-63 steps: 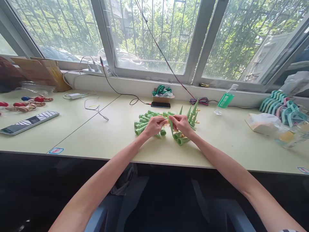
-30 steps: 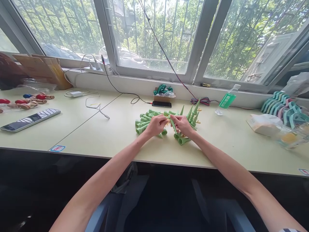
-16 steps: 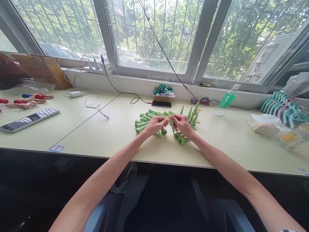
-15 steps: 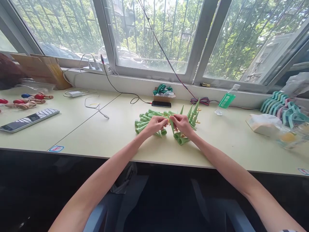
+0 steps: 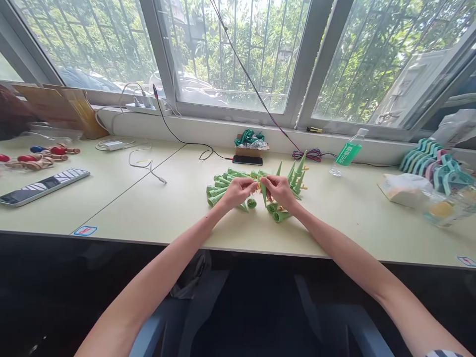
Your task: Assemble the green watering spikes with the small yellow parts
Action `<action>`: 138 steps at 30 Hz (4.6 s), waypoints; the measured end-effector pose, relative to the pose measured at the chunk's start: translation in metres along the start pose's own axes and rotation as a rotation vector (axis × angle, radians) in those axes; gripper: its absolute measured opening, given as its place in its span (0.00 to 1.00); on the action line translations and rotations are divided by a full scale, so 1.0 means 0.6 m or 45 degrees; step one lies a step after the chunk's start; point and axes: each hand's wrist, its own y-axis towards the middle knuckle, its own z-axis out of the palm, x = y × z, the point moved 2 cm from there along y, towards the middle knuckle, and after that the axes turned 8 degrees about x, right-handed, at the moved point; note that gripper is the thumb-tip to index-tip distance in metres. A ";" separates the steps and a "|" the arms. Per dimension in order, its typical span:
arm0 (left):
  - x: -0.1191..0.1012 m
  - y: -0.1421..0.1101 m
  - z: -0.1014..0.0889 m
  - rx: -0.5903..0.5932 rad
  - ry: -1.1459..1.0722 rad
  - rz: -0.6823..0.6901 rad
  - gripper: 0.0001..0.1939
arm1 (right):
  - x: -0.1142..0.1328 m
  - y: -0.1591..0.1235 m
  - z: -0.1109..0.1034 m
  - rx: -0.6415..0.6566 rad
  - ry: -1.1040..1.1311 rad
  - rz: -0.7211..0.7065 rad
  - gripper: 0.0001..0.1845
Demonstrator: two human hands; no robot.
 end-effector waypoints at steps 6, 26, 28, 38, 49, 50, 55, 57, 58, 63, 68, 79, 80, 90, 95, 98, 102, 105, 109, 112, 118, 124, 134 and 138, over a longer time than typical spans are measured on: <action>-0.005 -0.001 -0.002 -0.117 0.475 0.287 0.17 | -0.007 0.002 0.002 0.058 0.073 0.103 0.29; -0.002 0.001 0.000 0.005 -0.078 -0.117 0.20 | -0.002 0.000 0.004 0.010 -0.007 0.038 0.28; 0.000 0.001 0.001 0.017 -0.160 -0.161 0.20 | -0.004 0.000 0.004 0.003 -0.012 0.029 0.28; -0.012 0.003 0.003 -0.044 -0.184 -0.130 0.22 | -0.008 0.006 0.006 -0.004 -0.083 -0.022 0.26; -0.009 0.002 0.008 0.000 0.098 0.111 0.13 | -0.027 0.013 0.008 0.020 0.124 -0.010 0.28; -0.008 0.002 0.008 -0.006 0.115 0.114 0.12 | -0.028 0.013 0.008 0.020 0.131 -0.016 0.27; -0.004 0.003 0.006 -0.058 0.179 0.148 0.12 | -0.028 0.014 0.007 0.010 0.164 -0.044 0.26; -0.003 0.003 0.005 -0.074 0.199 0.172 0.12 | -0.028 0.013 0.006 0.009 0.179 -0.041 0.26; -0.002 0.003 0.005 -0.079 0.211 0.182 0.12 | -0.028 0.013 0.006 0.011 0.182 -0.037 0.26; -0.003 0.003 0.004 -0.090 0.314 0.255 0.13 | -0.024 0.012 0.006 0.040 0.172 -0.050 0.24; -0.001 0.004 0.004 -0.113 0.358 0.285 0.13 | -0.021 0.012 0.007 0.080 0.130 -0.076 0.24; 0.006 0.004 0.003 -0.101 0.404 0.361 0.11 | -0.022 0.013 0.007 0.081 0.194 -0.045 0.24; 0.006 0.004 0.003 -0.101 0.406 0.353 0.11 | -0.022 0.013 0.007 0.087 0.205 -0.044 0.24; 0.002 0.000 0.002 -0.121 0.351 0.370 0.10 | -0.022 0.013 0.007 0.123 0.215 -0.070 0.24; 0.002 0.000 0.001 -0.131 0.358 0.376 0.09 | -0.022 0.012 0.008 0.130 0.222 -0.064 0.24; 0.003 0.000 0.002 -0.143 0.372 0.380 0.09 | -0.021 0.012 0.008 0.133 0.217 -0.062 0.25; 0.002 0.000 0.003 -0.150 0.373 0.386 0.09 | -0.021 0.012 0.008 0.134 0.219 -0.065 0.25; 0.000 0.000 0.003 -0.130 0.366 0.393 0.09 | -0.022 0.012 0.008 0.124 0.216 -0.077 0.24; 0.000 0.000 0.003 -0.088 0.414 0.411 0.11 | -0.026 0.013 0.008 0.117 0.181 -0.110 0.23; 0.001 0.001 0.004 -0.075 0.463 0.428 0.12 | -0.028 0.014 0.008 0.108 0.155 -0.119 0.24; -0.001 -0.001 0.005 -0.096 0.526 0.448 0.08 | -0.023 0.012 0.012 0.123 0.123 -0.137 0.23; -0.004 -0.004 0.006 -0.093 0.561 0.446 0.09 | -0.014 0.008 0.014 0.143 0.067 -0.132 0.23; -0.002 -0.004 0.006 -0.102 0.585 0.470 0.13 | -0.020 0.009 0.014 0.147 0.036 -0.151 0.24; -0.001 -0.004 0.006 -0.087 0.578 0.470 0.12 | -0.014 0.007 0.014 0.156 0.036 -0.135 0.24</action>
